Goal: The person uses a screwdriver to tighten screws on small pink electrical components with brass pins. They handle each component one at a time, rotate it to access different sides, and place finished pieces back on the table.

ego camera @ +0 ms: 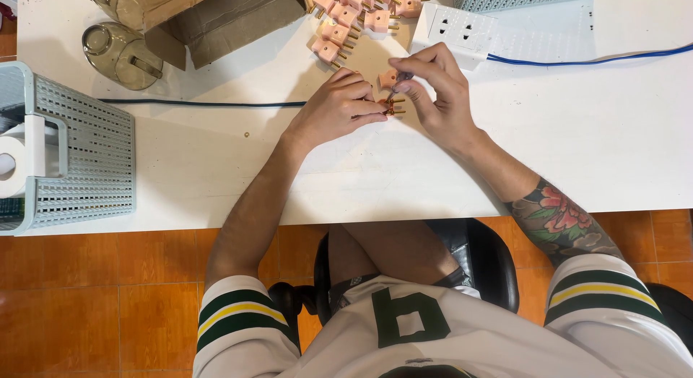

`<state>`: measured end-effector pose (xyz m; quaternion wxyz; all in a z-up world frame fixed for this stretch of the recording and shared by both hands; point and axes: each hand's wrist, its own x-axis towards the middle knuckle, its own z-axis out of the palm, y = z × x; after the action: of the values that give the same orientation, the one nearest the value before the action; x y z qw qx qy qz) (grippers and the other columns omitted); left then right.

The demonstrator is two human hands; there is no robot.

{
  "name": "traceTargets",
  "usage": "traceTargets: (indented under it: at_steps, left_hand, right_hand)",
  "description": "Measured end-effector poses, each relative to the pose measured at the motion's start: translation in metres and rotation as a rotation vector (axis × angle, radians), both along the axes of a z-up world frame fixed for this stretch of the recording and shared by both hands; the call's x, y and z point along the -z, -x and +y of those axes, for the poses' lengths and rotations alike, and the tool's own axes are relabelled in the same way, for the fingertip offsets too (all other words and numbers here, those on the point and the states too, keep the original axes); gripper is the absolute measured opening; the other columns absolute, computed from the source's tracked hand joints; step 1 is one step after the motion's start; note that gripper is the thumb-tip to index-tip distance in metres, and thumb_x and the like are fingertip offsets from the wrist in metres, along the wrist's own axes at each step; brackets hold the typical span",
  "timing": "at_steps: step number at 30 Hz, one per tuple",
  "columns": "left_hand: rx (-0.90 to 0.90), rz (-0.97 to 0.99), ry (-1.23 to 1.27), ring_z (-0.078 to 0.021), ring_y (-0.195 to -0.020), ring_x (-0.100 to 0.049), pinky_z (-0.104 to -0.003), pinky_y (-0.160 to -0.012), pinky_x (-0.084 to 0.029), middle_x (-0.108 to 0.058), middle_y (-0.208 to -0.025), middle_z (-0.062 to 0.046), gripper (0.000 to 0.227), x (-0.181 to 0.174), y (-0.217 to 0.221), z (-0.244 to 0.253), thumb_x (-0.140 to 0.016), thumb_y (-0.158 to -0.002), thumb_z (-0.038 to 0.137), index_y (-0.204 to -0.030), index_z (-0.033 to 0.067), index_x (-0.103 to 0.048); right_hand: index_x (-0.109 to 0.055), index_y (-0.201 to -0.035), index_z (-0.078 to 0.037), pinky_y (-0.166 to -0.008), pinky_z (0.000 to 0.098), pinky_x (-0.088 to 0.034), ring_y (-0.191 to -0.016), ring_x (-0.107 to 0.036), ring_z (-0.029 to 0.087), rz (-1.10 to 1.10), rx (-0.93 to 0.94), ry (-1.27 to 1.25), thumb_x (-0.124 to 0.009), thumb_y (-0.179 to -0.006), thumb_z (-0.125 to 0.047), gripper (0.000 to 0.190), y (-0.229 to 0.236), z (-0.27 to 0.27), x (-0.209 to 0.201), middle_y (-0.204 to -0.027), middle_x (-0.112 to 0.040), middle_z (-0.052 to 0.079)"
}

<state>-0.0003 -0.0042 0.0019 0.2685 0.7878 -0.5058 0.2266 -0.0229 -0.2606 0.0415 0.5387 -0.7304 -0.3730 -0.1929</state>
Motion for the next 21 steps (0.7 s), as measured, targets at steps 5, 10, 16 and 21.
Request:
traceTargets:
  at_steps: [5, 10, 16, 21]
  left_hand:
    - [0.009, 0.006, -0.021, -0.0250, -0.091, -0.054, -0.036, -0.091, -0.046, -0.056, -0.092, -0.001, 0.018, -0.005, 0.001, 0.000, -0.097, -0.107, 0.019, -0.096, 0.0128, -0.084]
    - [-0.013, -0.065, -0.052, -0.0241, -0.092, -0.056, -0.036, -0.093, -0.046, -0.056, -0.092, 0.000, 0.010, -0.004, 0.000, 0.000, -0.096, -0.108, 0.021, -0.105, 0.0190, -0.086]
    - [-0.011, -0.052, -0.037, -0.0236, -0.090, -0.055, -0.037, -0.092, -0.046, -0.057, -0.094, 0.000, 0.013, -0.005, 0.001, -0.001, -0.096, -0.108, 0.021, -0.100, 0.0184, -0.087]
    - [-0.013, -0.073, -0.037, -0.0232, -0.092, -0.058, -0.037, -0.094, -0.046, -0.058, -0.095, 0.000, 0.008, -0.003, 0.000, 0.000, -0.095, -0.109, 0.021, -0.109, 0.0198, -0.087]
  right_hand:
    - [-0.064, -0.154, 0.005, -0.115, 0.0488, -0.057, -0.132, -0.067, 0.039, -0.012, -0.008, 0.036, -0.049, -0.131, -0.022, 0.039, 0.006, -0.001, -0.015, -0.139, -0.069, 0.026]
    - [-0.071, -0.148, 0.000, -0.106, 0.0417, -0.056, -0.118, -0.063, 0.032, -0.033, 0.010, -0.003, -0.071, -0.123, -0.011, 0.027, -0.001, 0.000, 0.000, -0.128, -0.059, 0.018]
    - [-0.062, -0.155, 0.001, -0.115, 0.0481, -0.057, -0.131, -0.067, 0.038, -0.005, 0.007, 0.009, -0.054, -0.130, -0.020, 0.033, 0.002, 0.000, -0.009, -0.139, -0.066, 0.025]
    - [-0.074, -0.145, 0.000, -0.103, 0.0395, -0.053, -0.114, -0.064, 0.031, -0.012, 0.048, 0.017, -0.073, -0.123, -0.013, 0.026, 0.000, 0.000, 0.001, -0.126, -0.060, 0.017]
